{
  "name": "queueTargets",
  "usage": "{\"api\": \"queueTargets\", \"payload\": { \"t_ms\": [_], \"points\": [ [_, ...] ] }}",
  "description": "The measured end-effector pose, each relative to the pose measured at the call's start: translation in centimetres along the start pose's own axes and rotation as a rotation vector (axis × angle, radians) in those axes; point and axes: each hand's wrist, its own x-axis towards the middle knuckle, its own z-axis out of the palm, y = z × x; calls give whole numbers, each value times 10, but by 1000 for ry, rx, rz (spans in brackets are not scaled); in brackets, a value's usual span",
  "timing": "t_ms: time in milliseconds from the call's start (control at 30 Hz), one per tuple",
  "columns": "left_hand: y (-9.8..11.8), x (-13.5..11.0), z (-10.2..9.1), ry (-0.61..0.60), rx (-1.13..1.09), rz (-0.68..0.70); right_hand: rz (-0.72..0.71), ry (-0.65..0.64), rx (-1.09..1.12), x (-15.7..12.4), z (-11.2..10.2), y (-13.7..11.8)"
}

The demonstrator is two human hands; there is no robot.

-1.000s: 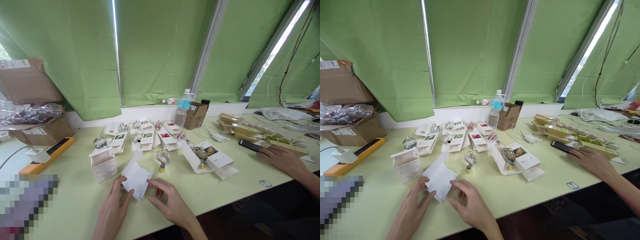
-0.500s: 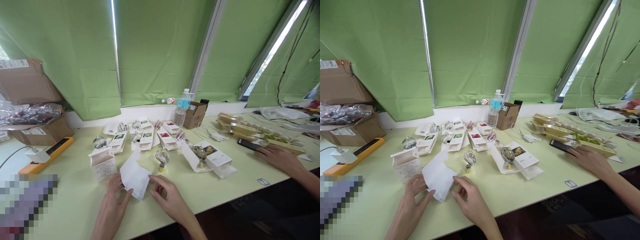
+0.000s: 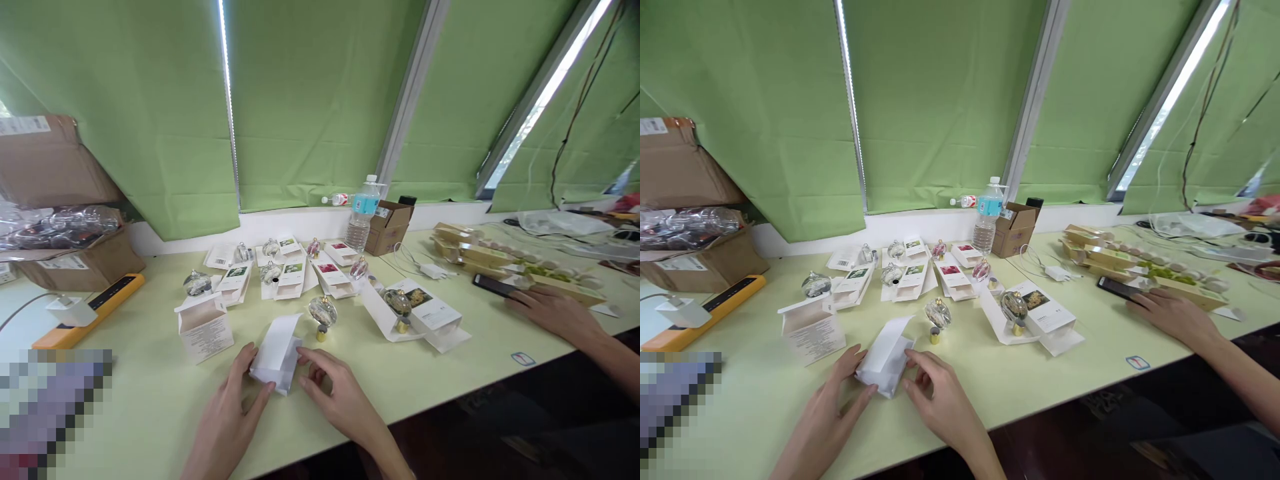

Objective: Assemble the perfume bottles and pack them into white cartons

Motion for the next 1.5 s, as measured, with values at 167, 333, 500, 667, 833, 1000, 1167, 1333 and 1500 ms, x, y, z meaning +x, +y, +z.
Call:
{"api": "queueTargets", "payload": {
  "t_ms": [167, 333, 500, 667, 833, 1000, 1167, 1333, 1500],
  "points": [
    [-5, 1, 2, -17, 37, 34, 8, 12, -27, 1, 0, 2],
    [-6, 2, 7, 2, 128, 94, -17, 2, -45, 2, 0, 0],
    [-1, 5, 14, 69, 259, 211, -19, -29, -52, 0, 1, -3],
    [4, 8, 21, 147, 371, 270, -14, -36, -68, 0, 0, -4],
    [3, 8, 21, 147, 409, 310, -12, -25, -44, 0, -1, -5],
    [2, 7, 20, 134, 412, 334, -27, -26, -45, 2, -2, -9],
    [2, 6, 19, 115, 405, 330, -55, -33, -53, 3, -3, -12],
    [-1, 5, 20, 114, 399, 306, -55, -27, -47, 3, -4, -12],
    [-2, 7, 20, 95, 412, 371, -68, 20, -53, 2, -3, -10]
  ]
}}
